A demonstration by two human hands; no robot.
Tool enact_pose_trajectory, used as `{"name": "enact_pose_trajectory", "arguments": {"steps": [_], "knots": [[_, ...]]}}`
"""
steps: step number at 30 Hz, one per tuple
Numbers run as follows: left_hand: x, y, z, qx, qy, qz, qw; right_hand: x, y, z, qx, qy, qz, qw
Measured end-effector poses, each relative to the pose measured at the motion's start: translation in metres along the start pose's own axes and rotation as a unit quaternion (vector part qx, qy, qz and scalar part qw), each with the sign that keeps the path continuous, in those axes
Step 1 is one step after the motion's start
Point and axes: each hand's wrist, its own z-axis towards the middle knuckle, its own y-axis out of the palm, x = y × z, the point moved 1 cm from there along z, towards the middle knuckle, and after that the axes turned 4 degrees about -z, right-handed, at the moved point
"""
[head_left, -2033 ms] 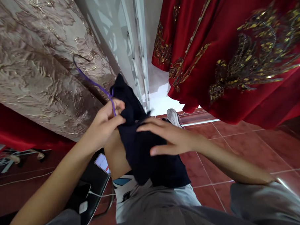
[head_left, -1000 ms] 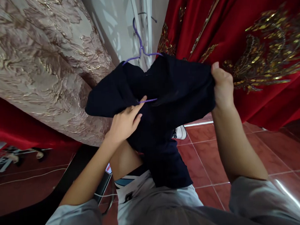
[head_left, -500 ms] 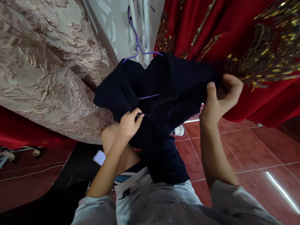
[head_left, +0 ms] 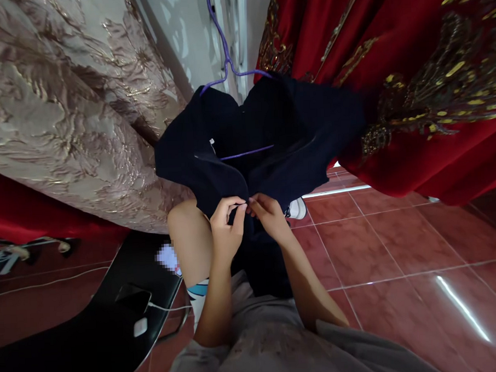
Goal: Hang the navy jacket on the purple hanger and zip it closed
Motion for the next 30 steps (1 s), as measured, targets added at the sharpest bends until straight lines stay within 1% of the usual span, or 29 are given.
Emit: {"name": "enact_pose_trajectory", "arguments": {"steps": [3,5,6,7,8,10,11,12,13,15,16,18,19,20,22,24,26,27,28,30], "knots": [[-0.008,0.008,-0.003,0.065,-0.041,-0.04,0.996,0.005,0.006,-0.002,0.017,0.021,0.067,0.997],[-0.021,0.015,-0.005,0.123,-0.048,-0.079,0.988,0.008,0.008,-0.003,0.036,0.033,0.087,0.995],[-0.03,0.018,-0.007,0.14,-0.05,-0.096,0.984,0.009,0.008,-0.002,0.041,0.036,0.089,0.994],[-0.039,0.021,-0.008,0.134,-0.053,-0.105,0.984,0.011,0.007,-0.002,0.041,0.037,0.086,0.995],[-0.047,0.024,-0.008,0.104,-0.058,-0.105,0.987,0.012,0.006,-0.002,0.036,0.034,0.078,0.996],[-0.061,0.029,-0.008,0.012,-0.072,-0.086,0.994,0.013,0.002,0.0,0.018,0.021,0.055,0.998],[-0.066,0.03,-0.007,-0.023,-0.078,-0.075,0.994,0.012,0.0,0.001,0.008,0.014,0.041,0.999],[-0.068,0.032,-0.006,-0.04,-0.081,-0.065,0.994,0.009,-0.002,0.003,0.002,0.009,0.028,1.0],[-0.07,0.032,-0.003,-0.04,-0.081,-0.057,0.994,0.005,-0.005,0.005,-0.001,0.006,0.017,1.0],[-0.074,0.034,0.002,-0.02,-0.077,-0.037,0.996,-0.014,-0.009,0.013,-0.001,-0.004,0.008,1.0],[-0.076,0.036,0.005,-0.012,-0.074,-0.026,0.997,-0.028,-0.011,0.018,0.004,-0.02,0.011,1.0],[-0.083,0.04,0.011,-0.009,-0.068,-0.001,0.998,-0.064,-0.014,0.031,0.03,-0.076,0.029,0.996],[-0.087,0.042,0.014,-0.014,-0.066,0.011,0.998,-0.083,-0.015,0.038,0.056,-0.115,0.039,0.991],[-0.091,0.044,0.017,-0.022,-0.064,0.021,0.998,-0.102,-0.016,0.044,0.08,-0.147,0.04,0.985],[-0.094,0.045,0.023,-0.046,-0.059,0.034,0.997,-0.133,-0.015,0.054,0.104,-0.187,0.026,0.976],[-0.085,0.04,0.031,-0.084,-0.052,0.037,0.994,-0.149,-0.012,0.06,0.118,-0.218,0.024,0.968],[-0.063,0.028,0.044,-0.117,-0.031,0.021,0.992,-0.153,-0.01,0.063,0.126,-0.238,0.036,0.962],[-0.048,0.021,0.053,-0.122,-0.011,0.007,0.992,-0.152,-0.009,0.063,0.123,-0.24,0.039,0.962],[-0.032,0.014,0.063,-0.104,0.02,-0.011,0.994,-0.151,-0.009,0.064,0.117,-0.238,0.039,0.963],[0.002,0.0,0.087,-0.027,0.094,-0.026,0.995,-0.149,-0.008,0.063,0.098,-0.228,0.032,0.968]]}}
